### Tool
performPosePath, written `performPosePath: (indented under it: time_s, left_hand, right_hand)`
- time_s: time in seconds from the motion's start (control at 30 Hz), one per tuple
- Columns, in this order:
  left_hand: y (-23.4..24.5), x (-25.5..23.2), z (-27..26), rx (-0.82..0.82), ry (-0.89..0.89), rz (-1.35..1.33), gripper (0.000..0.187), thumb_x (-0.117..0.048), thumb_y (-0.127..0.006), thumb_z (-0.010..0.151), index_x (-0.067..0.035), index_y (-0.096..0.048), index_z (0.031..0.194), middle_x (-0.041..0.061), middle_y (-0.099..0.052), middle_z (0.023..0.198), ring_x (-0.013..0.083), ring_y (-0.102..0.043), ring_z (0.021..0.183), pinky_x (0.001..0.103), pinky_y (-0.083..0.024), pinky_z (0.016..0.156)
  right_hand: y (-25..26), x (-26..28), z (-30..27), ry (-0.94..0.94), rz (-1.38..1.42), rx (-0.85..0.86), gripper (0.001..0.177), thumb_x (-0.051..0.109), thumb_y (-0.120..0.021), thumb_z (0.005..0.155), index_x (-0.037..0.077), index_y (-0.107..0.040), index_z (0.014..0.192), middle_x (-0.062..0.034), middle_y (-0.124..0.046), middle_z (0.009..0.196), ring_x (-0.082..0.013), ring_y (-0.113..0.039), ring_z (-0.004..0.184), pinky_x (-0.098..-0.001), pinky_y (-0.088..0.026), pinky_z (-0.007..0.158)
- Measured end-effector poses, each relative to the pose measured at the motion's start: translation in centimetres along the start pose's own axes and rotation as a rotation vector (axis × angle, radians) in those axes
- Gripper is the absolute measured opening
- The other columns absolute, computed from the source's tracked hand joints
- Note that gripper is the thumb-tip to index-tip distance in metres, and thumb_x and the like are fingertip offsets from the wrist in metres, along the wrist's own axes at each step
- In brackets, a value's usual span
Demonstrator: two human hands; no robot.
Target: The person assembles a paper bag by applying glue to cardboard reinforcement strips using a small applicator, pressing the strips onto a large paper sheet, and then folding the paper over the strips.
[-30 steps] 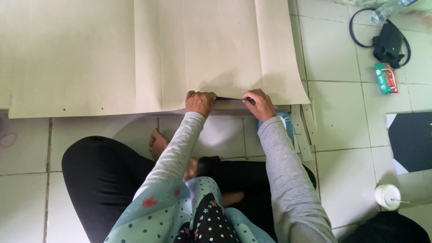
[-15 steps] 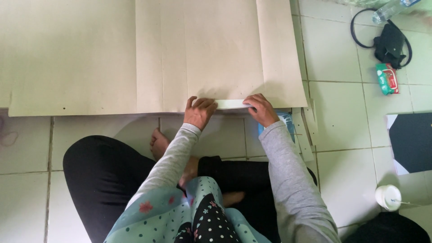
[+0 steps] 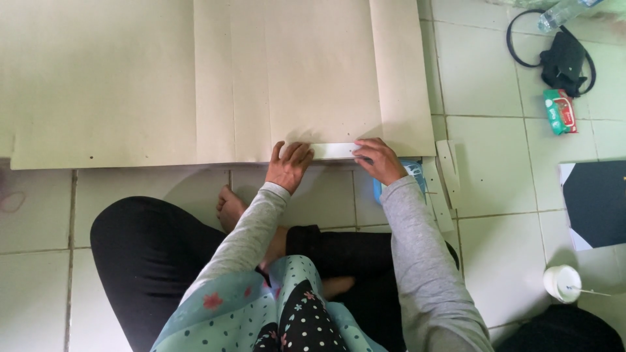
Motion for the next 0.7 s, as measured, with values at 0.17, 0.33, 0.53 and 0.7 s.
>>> performPosePath:
  time_s: [0.17,0.33,0.53,0.7]
  left_hand:
    - [-0.3,0.0,-0.2,0.038,0.017,0.005,0.01,-0.021,-0.069,0.091,-0.024,-0.074,0.099,0.0,-0.068,0.112,0.0196,-0.064,0.115,0.051,-0.041,0.106]
    - [-0.7,0.2,-1.2,0.1,0.055,-0.03,0.016,-0.019,-0.066,0.094,-0.022,-0.074,0.108,0.0,-0.066,0.119,0.0192,-0.062,0.121,0.053,-0.039,0.111]
    - [0.0,4.4,-4.7,0.279,0.177,-0.114,0.056,-0.028,-0.071,0.087,-0.026,-0.056,0.141,0.01,-0.048,0.154,0.0319,-0.044,0.146,0.07,-0.02,0.119]
    - [5.1,13.0,-6.7,0.33,0.442,0.233,0.064,-0.013,-0.075,0.08,-0.026,-0.058,0.141,0.012,-0.047,0.154,0.0386,-0.039,0.146,0.072,-0.025,0.111]
  right_hand:
    - [-0.9,-0.6,-0.3,-0.031,-0.03,-0.027,0.017,0.015,-0.076,0.094,0.013,-0.072,0.111,-0.009,-0.069,0.125,-0.031,-0.064,0.122,-0.0433,-0.054,0.102]
    - [-3.2,-0.9,-1.1,0.025,-0.227,-0.021,0.009,0.022,-0.068,0.099,0.018,-0.07,0.107,-0.0063,-0.066,0.128,-0.0291,-0.061,0.126,-0.04,-0.053,0.105]
    - [-2.7,0.7,-1.5,0.007,-0.306,-0.051,0.027,0.022,-0.076,0.092,0.015,-0.068,0.118,-0.0101,-0.065,0.127,-0.0293,-0.062,0.125,-0.0407,-0.053,0.104]
    - [-3.5,1.7,-1.0,0.137,-0.455,-0.148,0.025,0.015,-0.072,0.095,0.016,-0.069,0.12,-0.0079,-0.067,0.117,-0.0263,-0.065,0.118,-0.038,-0.054,0.099]
Point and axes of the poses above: each hand's wrist, its own z-axis towards the middle knuckle, its own y-axis out of the back of the hand, x = y × z, the point moved 10 cm from there along z, towards the middle knuckle
